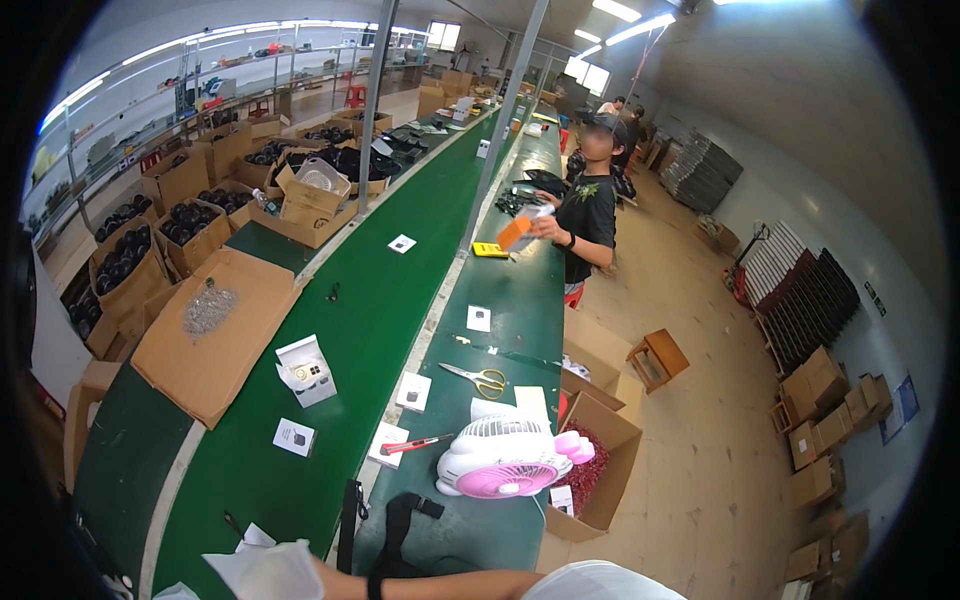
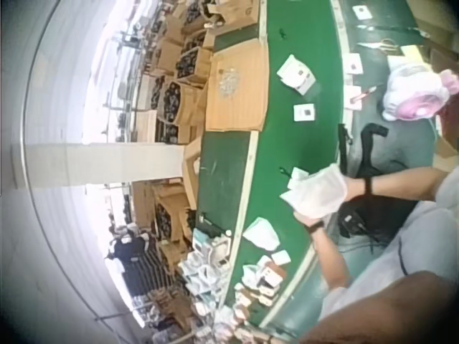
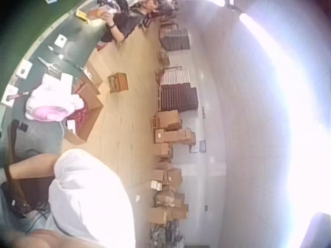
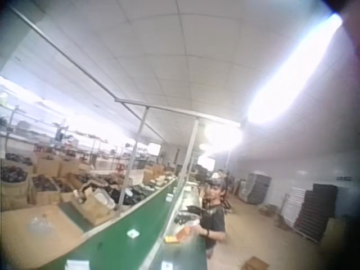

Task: Packaging small electronic speakers into boxes on an assembly line.

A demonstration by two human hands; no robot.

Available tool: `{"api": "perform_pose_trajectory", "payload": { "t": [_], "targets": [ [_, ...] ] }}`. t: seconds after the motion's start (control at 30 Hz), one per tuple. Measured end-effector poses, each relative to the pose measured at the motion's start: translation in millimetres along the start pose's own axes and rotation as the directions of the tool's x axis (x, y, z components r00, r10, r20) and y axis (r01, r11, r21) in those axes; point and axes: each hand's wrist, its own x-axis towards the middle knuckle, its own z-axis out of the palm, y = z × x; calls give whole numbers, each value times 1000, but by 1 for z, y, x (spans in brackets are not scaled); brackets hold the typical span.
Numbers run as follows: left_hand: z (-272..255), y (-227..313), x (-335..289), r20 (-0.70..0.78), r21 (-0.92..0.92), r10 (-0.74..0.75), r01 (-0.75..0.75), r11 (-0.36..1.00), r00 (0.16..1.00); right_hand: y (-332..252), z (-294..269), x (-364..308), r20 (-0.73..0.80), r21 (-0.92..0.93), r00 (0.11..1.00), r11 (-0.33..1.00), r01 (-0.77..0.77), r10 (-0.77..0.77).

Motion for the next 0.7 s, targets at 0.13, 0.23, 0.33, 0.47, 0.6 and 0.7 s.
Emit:
{"api": "perform_pose_trajectory", "payload": {
  "t": [0.13,0.23,0.33,0.47,0.6,0.7],
  "targets": [
    [-17,62,-51,-277,-462,-171,25,886,946,7,43,24,129,-157,987,980,118,-98],
    [6,89,-85,-382,-760,-330,-90,644,863,12,43,31,198,-315,969,926,208,-150],
    [-4,67,-97,3,-751,-453,301,588,892,44,31,19,333,-598,938,749,286,-93],
    [-7,77,-94,-133,-791,-269,61,609,954,65,54,9,252,-827,968,524,204,21],
    [3,57,-88,-21,-896,-449,182,404,893,28,63,15,279,-806,956,520,281,-84],
    [12,53,-83,157,-899,-387,294,325,909,-11,46,1,140,-743,941,595,306,-309]
  ]
}}
